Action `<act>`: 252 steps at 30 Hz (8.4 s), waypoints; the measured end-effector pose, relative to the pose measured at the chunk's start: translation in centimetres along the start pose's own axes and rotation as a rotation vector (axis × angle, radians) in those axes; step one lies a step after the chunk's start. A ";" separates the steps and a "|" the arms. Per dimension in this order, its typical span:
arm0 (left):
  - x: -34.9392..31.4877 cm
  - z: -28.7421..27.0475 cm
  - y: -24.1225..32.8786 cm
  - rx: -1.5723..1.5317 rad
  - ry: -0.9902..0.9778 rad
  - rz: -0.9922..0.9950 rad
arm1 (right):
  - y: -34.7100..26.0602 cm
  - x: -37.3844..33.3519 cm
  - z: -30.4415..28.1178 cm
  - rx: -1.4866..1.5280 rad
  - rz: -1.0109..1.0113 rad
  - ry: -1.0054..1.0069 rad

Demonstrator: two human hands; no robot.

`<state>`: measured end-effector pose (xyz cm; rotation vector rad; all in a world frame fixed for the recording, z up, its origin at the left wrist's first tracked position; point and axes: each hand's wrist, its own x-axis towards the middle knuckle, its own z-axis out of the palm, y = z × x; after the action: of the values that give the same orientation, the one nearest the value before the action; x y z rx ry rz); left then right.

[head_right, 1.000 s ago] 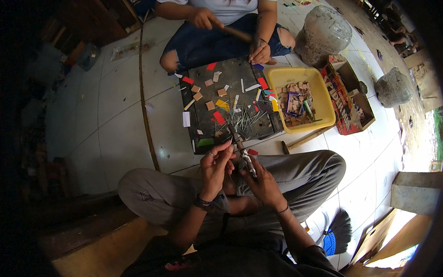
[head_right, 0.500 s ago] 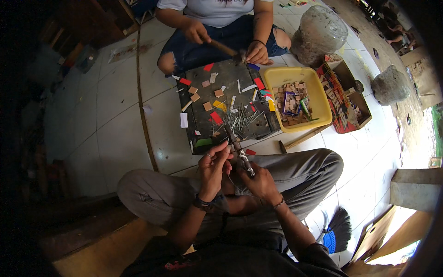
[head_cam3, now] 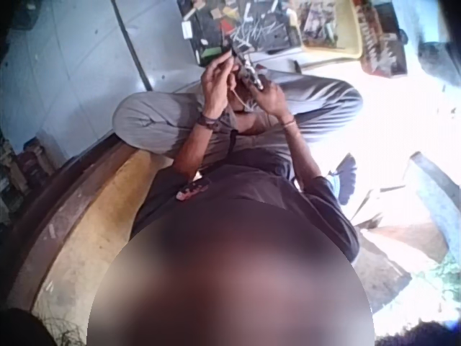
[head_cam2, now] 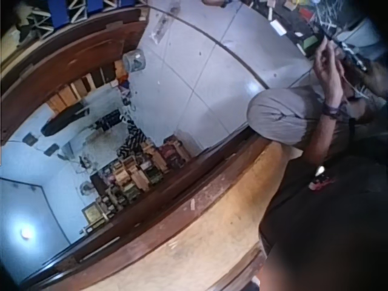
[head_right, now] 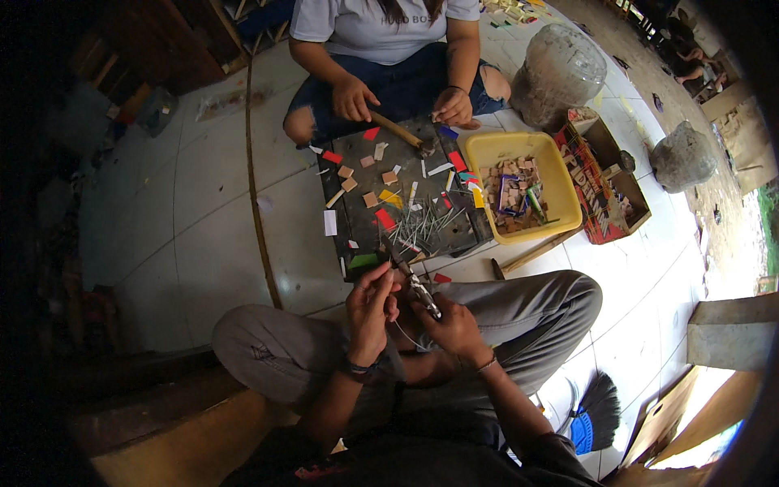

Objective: The person sits on the floor and uses pliers to bend and shape thin metal wires. They repeatedly pick up wire pieces, bend them with the tool, and place them on a nearby tray. Another person works nearby with a hammer and wooden pieces.

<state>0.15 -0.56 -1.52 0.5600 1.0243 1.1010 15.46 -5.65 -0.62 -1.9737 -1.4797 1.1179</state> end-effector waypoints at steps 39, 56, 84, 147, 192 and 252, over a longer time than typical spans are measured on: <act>-0.2 0.2 0.9 -0.057 -0.017 0.075 | -0.7 -2.3 -1.4 0.440 -0.183 -0.239; -1.8 1.1 0.7 -0.208 -0.317 -0.055 | -1.7 -2.8 -1.0 1.247 0.238 -0.189; -0.1 1.8 1.5 0.124 -0.075 0.147 | -0.2 -2.7 -3.9 0.062 -0.222 0.041; 0.5 0.6 0.7 0.089 -0.071 0.014 | 1.1 -0.9 2.0 -0.189 -0.068 0.257; 0.1 2.8 -0.6 -0.205 -0.196 -0.080 | -9.2 5.1 -8.7 1.285 0.010 0.420; -7.3 9.4 24.2 -0.574 -1.145 0.174 | 43.7 -35.7 -9.3 -0.289 1.430 0.771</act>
<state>-3.20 3.06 24.99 0.6685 -0.3331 0.9328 44.77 -52.55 -15.11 -3.1442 0.3600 0.3097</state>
